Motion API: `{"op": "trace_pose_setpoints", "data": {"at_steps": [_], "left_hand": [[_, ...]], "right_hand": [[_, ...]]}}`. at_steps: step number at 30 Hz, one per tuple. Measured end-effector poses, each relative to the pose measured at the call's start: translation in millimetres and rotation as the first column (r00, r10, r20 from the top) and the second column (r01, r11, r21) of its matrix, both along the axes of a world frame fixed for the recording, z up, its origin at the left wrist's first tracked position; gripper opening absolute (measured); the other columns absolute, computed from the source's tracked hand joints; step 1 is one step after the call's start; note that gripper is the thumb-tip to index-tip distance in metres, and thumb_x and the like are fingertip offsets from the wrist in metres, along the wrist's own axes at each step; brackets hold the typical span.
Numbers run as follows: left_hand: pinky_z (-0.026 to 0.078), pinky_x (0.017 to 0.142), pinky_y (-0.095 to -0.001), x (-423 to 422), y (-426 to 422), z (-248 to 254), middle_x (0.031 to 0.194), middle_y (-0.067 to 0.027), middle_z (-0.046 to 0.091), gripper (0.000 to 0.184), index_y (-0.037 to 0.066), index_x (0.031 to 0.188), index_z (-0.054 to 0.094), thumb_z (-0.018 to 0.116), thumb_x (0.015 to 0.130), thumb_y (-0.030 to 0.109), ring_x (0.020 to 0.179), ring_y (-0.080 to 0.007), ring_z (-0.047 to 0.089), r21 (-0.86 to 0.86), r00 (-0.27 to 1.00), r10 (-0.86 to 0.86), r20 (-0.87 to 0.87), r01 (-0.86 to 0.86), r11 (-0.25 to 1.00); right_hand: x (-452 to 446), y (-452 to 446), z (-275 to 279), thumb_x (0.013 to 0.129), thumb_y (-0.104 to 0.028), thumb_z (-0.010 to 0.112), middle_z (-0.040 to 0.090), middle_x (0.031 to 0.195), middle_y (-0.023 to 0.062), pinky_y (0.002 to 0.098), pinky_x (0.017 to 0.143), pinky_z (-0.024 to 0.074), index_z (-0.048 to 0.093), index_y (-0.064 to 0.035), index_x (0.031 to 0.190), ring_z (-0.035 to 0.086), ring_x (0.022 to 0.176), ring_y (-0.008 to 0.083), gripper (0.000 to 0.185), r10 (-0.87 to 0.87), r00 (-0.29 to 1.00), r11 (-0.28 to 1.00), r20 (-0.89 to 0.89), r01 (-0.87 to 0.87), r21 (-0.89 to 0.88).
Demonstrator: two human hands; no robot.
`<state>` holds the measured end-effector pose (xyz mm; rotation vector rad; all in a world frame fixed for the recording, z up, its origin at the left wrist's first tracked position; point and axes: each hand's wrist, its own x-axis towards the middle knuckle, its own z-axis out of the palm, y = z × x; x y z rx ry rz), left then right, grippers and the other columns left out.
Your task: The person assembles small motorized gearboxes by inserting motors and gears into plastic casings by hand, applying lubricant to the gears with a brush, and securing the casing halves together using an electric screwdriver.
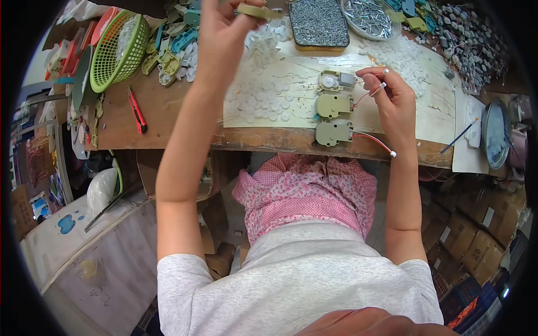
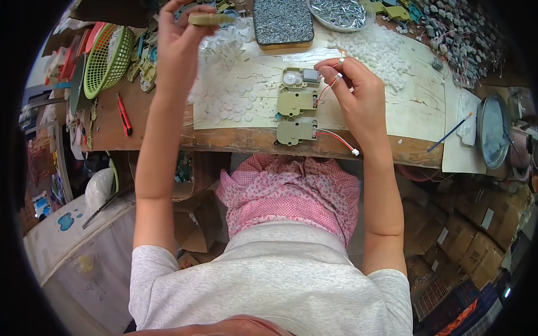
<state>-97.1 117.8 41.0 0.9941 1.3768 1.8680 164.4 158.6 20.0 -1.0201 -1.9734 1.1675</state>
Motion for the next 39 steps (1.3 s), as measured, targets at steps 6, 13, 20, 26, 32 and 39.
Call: {"op": "trace_pose_setpoints", "data": {"at_steps": [6,13,20,26,32,39], "left_hand": [[0.057,0.084,-0.0338,58,-12,-14,0.108,-0.0136,0.064,0.019,0.003,0.115,0.049,0.053,0.097,0.003,0.096,-0.0255,0.068,0.048,0.889,-0.289,0.355,0.292,0.955],[0.052,0.074,-0.0364,85,-18,-29,0.097,-0.0145,0.063,0.025,0.003,0.113,0.042,0.055,0.092,-0.001,0.088,-0.0257,0.066,-0.142,0.895,-0.268,-0.357,0.232,0.962],[0.049,0.071,-0.0417,75,-18,-32,0.093,-0.0135,0.062,0.033,0.004,0.103,0.053,0.063,0.074,-0.007,0.084,-0.0343,0.061,0.056,0.537,0.002,-0.844,0.084,0.995],[0.051,0.071,-0.0407,83,-13,-37,0.092,-0.0116,0.066,0.029,0.004,0.096,0.056,0.065,0.070,-0.007,0.084,-0.0327,0.063,0.120,0.608,0.027,-0.794,0.112,0.986],[0.053,0.072,-0.0397,78,-14,-33,0.095,-0.0089,0.069,0.028,0.005,0.092,0.057,0.065,0.068,-0.006,0.084,-0.0303,0.065,0.119,0.512,0.063,-0.856,0.076,0.990],[0.054,0.074,-0.0385,75,-15,-29,0.097,-0.0050,0.069,0.027,0.007,0.091,0.059,0.064,0.067,-0.006,0.087,-0.0283,0.064,0.180,0.407,0.111,-0.907,0.136,0.974]], "right_hand": [[-11,-1,7,0.093,-0.009,0.063,0.066,0.082,0.0048,0.0252,0.062,0.0433,0.069,0.0013,0.095,0.055,0.069,0.0100,0.012,0.047,0.994,0.967,0.103,-0.071,0.246],[-10,6,4,0.091,-0.006,0.062,0.067,0.079,0.0109,0.0293,0.061,0.0468,0.068,0.0023,0.093,0.060,0.064,0.0164,0.011,0.031,0.992,0.939,0.125,-0.072,0.338],[-2,6,-3,0.095,-0.015,0.061,0.068,0.076,0.0048,0.0248,0.059,0.0460,0.070,0.0014,0.093,0.060,0.066,0.0084,0.019,0.026,0.999,0.997,-0.019,-0.025,0.074],[-2,3,-1,0.098,-0.021,0.058,0.067,0.074,0.0023,0.0223,0.058,0.0460,0.071,0.0000,0.094,0.060,0.067,0.0064,0.025,0.012,0.999,0.996,-0.046,-0.016,-0.087],[3,-4,8,0.096,-0.019,0.061,0.065,0.076,0.0006,0.0220,0.058,0.0440,0.067,-0.0027,0.112,0.056,0.066,0.0061,0.023,0.007,0.999,0.994,-0.040,-0.012,-0.110],[8,10,14,0.086,-0.008,0.071,0.054,0.079,-0.0006,0.0243,0.062,0.0407,0.064,-0.0054,0.124,0.047,0.069,0.0080,0.038,0.090,0.995,0.992,0.049,-0.094,0.086]]}}
